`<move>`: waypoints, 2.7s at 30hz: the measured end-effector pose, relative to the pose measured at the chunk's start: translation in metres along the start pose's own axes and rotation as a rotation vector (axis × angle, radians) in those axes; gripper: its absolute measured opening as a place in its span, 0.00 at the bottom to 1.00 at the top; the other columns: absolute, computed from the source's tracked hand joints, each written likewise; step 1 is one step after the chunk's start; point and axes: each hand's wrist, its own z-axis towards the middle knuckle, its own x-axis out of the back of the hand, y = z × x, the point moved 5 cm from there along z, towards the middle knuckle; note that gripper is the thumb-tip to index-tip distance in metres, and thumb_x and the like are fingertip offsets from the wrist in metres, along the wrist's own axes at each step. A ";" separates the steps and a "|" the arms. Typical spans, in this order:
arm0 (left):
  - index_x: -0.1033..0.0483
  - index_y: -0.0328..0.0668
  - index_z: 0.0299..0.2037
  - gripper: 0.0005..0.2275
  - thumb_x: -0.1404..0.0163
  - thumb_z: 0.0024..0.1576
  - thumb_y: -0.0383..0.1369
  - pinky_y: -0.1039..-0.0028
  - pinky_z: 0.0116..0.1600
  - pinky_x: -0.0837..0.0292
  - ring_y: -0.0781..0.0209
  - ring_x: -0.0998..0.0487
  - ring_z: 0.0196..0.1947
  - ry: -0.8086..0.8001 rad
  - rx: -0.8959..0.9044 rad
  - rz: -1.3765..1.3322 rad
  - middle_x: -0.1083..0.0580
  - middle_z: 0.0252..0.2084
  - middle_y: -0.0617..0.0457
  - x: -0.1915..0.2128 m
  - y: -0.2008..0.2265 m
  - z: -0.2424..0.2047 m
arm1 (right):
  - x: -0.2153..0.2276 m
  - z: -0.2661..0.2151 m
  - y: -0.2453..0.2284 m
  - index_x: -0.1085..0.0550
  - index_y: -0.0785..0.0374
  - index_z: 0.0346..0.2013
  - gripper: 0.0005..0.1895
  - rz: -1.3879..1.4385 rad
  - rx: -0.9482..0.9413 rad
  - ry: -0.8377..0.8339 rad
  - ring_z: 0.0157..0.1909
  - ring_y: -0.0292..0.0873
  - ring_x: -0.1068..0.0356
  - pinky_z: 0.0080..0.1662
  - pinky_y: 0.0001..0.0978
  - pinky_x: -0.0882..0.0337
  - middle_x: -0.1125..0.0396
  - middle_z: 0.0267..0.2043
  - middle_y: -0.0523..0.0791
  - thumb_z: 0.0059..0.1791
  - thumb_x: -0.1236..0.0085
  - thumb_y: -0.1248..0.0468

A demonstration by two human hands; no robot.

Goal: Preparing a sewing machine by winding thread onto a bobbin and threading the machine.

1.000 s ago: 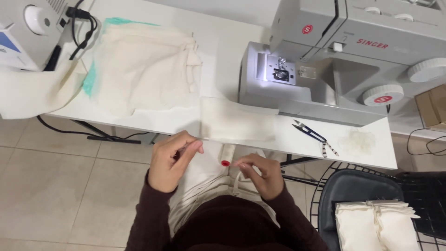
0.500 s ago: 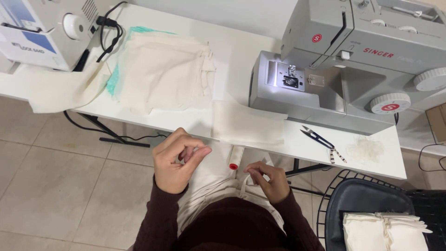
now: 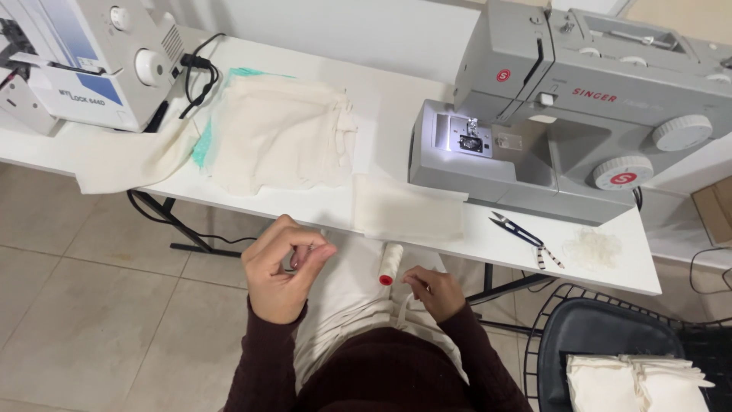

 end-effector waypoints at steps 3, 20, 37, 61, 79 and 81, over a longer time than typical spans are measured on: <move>0.21 0.39 0.26 0.06 0.37 0.53 0.26 0.76 0.26 0.36 0.63 0.37 0.16 0.012 -0.032 -0.015 0.38 0.17 0.55 -0.001 -0.001 0.000 | -0.003 0.001 0.010 0.19 0.55 0.35 0.05 -0.033 -0.034 -0.033 0.20 0.42 0.28 0.28 0.31 0.29 0.29 0.14 0.42 0.52 0.43 0.63; 0.26 0.29 0.30 0.07 0.46 0.61 0.24 0.70 0.32 0.23 0.50 0.17 0.26 -0.105 0.074 -0.565 0.29 0.26 0.44 -0.023 -0.020 -0.013 | -0.023 -0.002 0.065 0.23 0.50 0.36 0.07 -0.249 -0.291 -0.223 0.25 0.42 0.25 0.37 0.36 0.25 0.28 0.17 0.38 0.53 0.46 0.56; 0.26 0.36 0.56 0.23 0.34 0.52 0.30 0.75 0.36 0.40 0.67 0.33 0.25 -0.478 -0.292 0.348 0.28 0.24 0.57 -0.105 0.009 -0.050 | 0.081 -0.016 -0.134 0.21 0.66 0.46 0.14 0.191 0.031 0.260 0.35 0.39 0.30 0.39 0.26 0.28 0.25 0.44 0.47 0.47 0.38 0.65; 0.35 0.42 0.70 0.33 0.40 0.51 0.24 0.75 0.42 0.42 0.64 0.38 0.29 -0.660 -0.273 0.428 0.36 0.31 0.58 -0.115 0.003 -0.057 | 0.065 -0.014 -0.163 0.28 0.62 0.34 0.08 -0.075 0.131 0.211 0.39 0.42 0.37 0.42 0.30 0.33 0.34 0.36 0.43 0.44 0.36 0.69; 0.22 0.35 0.32 0.06 0.42 0.46 0.18 0.76 0.35 0.38 0.64 0.36 0.21 -0.420 -0.093 0.053 0.29 0.21 0.54 -0.101 0.022 -0.039 | 0.097 -0.035 -0.168 0.24 0.63 0.32 0.07 0.031 0.140 0.471 0.40 0.41 0.32 0.45 0.29 0.31 0.30 0.41 0.44 0.42 0.35 0.71; 0.22 0.35 0.32 0.06 0.43 0.47 0.17 0.75 0.35 0.38 0.63 0.37 0.21 -0.409 -0.098 0.048 0.29 0.21 0.54 -0.105 0.021 -0.044 | 0.095 -0.036 -0.164 0.25 0.64 0.33 0.06 0.034 0.164 0.488 0.40 0.42 0.32 0.45 0.30 0.31 0.30 0.42 0.45 0.44 0.36 0.71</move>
